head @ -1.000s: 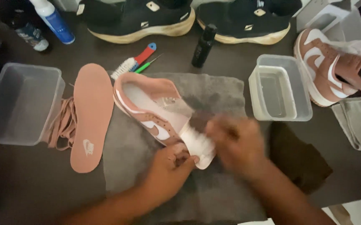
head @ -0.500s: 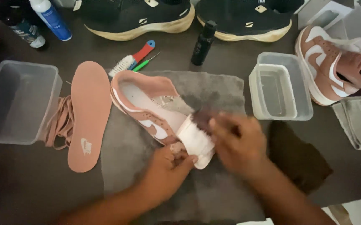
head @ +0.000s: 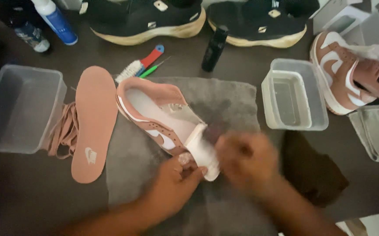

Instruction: The person scrubs the white heel counter of a pink Nike sneaker using a dark brush. They apply a liquid from a black bottle to the brush, then repeatedly dip the brush into a water container to rinse it while continuing to scrub the same area.

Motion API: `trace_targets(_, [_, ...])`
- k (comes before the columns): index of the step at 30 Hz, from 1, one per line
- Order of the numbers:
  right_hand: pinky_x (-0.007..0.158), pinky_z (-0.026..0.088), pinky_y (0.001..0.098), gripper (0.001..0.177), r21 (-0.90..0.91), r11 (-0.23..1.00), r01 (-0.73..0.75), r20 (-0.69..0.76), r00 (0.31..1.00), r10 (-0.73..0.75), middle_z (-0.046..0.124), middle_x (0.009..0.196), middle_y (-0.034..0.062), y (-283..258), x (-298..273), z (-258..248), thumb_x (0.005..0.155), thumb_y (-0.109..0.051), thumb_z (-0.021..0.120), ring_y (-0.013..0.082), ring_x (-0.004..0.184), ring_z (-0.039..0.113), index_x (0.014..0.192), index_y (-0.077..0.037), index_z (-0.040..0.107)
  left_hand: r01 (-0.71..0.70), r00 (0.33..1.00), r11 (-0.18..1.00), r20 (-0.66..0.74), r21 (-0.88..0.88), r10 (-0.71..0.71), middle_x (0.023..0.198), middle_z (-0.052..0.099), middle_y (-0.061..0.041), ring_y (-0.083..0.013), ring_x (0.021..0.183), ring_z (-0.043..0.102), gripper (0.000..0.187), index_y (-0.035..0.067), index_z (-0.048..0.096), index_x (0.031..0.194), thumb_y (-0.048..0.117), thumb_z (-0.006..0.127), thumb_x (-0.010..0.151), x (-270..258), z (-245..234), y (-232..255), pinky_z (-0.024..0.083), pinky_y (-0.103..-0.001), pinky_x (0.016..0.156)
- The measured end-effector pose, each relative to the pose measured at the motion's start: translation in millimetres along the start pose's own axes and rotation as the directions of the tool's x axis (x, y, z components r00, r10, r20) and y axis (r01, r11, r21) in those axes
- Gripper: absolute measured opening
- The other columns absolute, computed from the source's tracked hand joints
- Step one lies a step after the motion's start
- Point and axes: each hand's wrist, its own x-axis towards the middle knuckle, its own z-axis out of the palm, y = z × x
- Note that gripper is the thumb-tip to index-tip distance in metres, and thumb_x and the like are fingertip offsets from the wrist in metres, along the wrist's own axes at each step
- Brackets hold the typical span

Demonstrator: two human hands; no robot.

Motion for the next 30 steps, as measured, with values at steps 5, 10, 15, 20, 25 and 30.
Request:
trace_targets(5, [0.070, 0.053, 0.0397, 0.030, -0.471, 0.162, 0.867, -0.158, 0.097, -0.983, 0.069, 0.108, 0.0090, 84, 44, 21, 0.094, -0.029, 0.075, 0.0247, 0.084, 0.066, 0.122, -0.024, 0.068, -0.020, 1.000, 1.000, 0.021, -0.019, 0.021, 0.095, 0.081, 0.001, -0.0087, 0.087, 0.073, 0.019, 0.013, 0.078, 0.104, 0.017, 0.068, 0.089, 0, -2, 2, 0.057, -0.026, 0.079])
trace_targets(10, [0.068, 0.046, 0.0351, 0.034, -0.368, -0.026, 0.929, -0.029, -0.039, -0.999, 0.070, 0.118, 0.0159, 78, 30, 19, 0.096, -0.027, 0.075, 0.0200, 0.073, 0.062, 0.128, -0.027, 0.066, 0.052, 0.999, 0.998, -0.016, 0.024, -0.051, 0.097, 0.081, 0.001, -0.0114, 0.090, 0.074, 0.019, 0.013, 0.078, 0.100, 0.014, 0.064, 0.088, 0, -3, 6, 0.059, -0.028, 0.076])
trace_targets(15, [0.052, 0.041, 0.0338, 0.017, -0.281, 0.151, 0.948, 0.065, 0.175, -0.982, 0.068, 0.084, 0.0059, 81, 35, 17, 0.097, -0.024, 0.065, 0.0202, 0.060, 0.058, 0.097, -0.007, 0.067, 0.142, 0.987, 0.985, -0.059, -0.094, -0.148, 0.087, 0.082, -0.003, -0.0107, 0.082, 0.076, 0.008, 0.009, 0.071, 0.092, 0.009, 0.072, 0.084, 3, 4, -15, 0.059, -0.026, 0.072])
trace_targets(20, [0.064, 0.050, 0.0361, 0.024, -0.327, 0.529, 0.783, -0.012, 0.556, -0.831, 0.069, 0.088, 0.0053, 87, 42, 15, 0.087, -0.038, 0.070, 0.0200, 0.071, 0.064, 0.107, -0.026, 0.077, 0.049, 0.998, 0.999, -0.027, 0.003, -0.049, 0.089, 0.079, 0.001, -0.0080, 0.085, 0.074, 0.014, 0.011, 0.074, 0.099, 0.012, 0.064, 0.088, -1, -2, 1, 0.059, -0.026, 0.076])
trace_targets(25, [0.065, 0.050, 0.0383, 0.023, -0.265, -0.066, 0.962, 0.002, -0.068, -0.998, 0.069, 0.111, 0.0144, 72, 36, 11, 0.097, -0.024, 0.071, 0.0237, 0.075, 0.062, 0.120, -0.019, 0.072, 0.033, 0.998, 0.999, -0.057, 0.009, -0.033, 0.090, 0.075, 0.004, -0.0069, 0.088, 0.067, 0.011, 0.012, 0.076, 0.095, 0.016, 0.066, 0.091, 0, -2, 0, 0.056, -0.026, 0.074])
trace_targets(30, [0.072, 0.051, 0.0404, 0.026, -0.270, -0.053, 0.961, 0.038, -0.044, -0.998, 0.069, 0.111, 0.0165, 73, 22, 14, 0.098, -0.027, 0.064, 0.0262, 0.080, 0.063, 0.122, -0.019, 0.070, 0.000, 0.999, 0.997, -0.045, -0.073, -0.003, 0.098, 0.079, -0.003, -0.0123, 0.094, 0.072, 0.018, 0.008, 0.075, 0.100, 0.006, 0.060, 0.090, -1, 0, -8, 0.059, -0.029, 0.080])
